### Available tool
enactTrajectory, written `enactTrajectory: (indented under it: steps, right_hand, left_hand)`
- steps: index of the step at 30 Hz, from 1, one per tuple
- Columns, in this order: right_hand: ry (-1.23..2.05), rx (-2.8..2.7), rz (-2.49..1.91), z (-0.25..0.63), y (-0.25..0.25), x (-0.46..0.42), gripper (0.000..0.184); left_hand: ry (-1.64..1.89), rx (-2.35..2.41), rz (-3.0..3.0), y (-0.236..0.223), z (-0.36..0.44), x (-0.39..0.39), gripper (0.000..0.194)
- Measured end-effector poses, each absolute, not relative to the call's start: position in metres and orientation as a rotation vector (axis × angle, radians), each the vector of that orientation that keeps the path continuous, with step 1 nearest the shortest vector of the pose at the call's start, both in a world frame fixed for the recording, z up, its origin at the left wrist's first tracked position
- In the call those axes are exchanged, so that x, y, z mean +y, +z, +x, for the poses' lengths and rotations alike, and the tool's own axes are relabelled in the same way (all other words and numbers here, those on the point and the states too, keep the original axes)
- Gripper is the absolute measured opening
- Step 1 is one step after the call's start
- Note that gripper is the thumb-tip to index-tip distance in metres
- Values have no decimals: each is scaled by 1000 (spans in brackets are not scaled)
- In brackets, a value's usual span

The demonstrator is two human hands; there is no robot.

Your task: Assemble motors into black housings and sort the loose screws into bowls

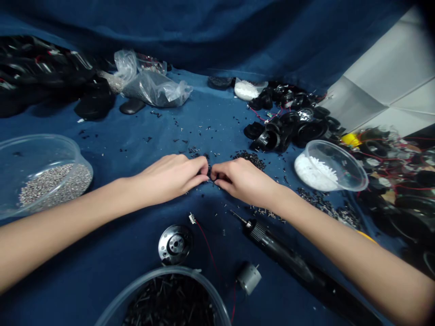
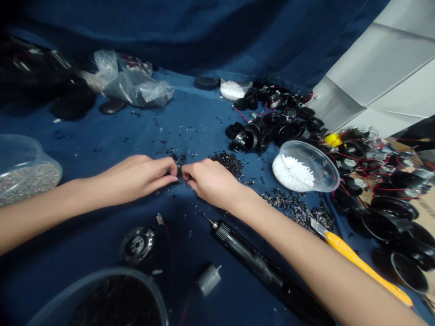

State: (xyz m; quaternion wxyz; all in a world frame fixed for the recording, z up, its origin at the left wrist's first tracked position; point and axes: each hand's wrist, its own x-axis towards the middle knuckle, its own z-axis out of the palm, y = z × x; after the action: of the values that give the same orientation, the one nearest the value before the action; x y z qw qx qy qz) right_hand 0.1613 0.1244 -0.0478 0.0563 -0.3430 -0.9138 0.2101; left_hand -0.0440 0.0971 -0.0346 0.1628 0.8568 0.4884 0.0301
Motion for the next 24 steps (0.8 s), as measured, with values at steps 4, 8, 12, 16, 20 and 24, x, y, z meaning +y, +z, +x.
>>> enactTrajectory:
  steps: [4,8,12,16,20,24]
  right_hand:
    - [628,-2787,-1030,164,-48,123,13]
    - [680,-2784,-1017,167,-50,121,15]
    - [634,-2812,-1020,166,-50,120,12]
    - [609,-2846,-1019,166,-48,119,11]
    - [566,-2869,-1052,168,-45,118,12]
    - [538,-2831,-1098,172,-45,119,10]
  left_hand:
    - [2,1364,2525,-47,-35,100,25]
    - [55,1298,2503,-55,-34,106,24]
    - [-7,1274,2543,-56,-34,107,28]
    - [-131,1274,2684,-56,-30,105,34]
    - [-274,1211,2886,-57,-28,105,28]
    - [-221,1245,2879,-41,-34,110,21]
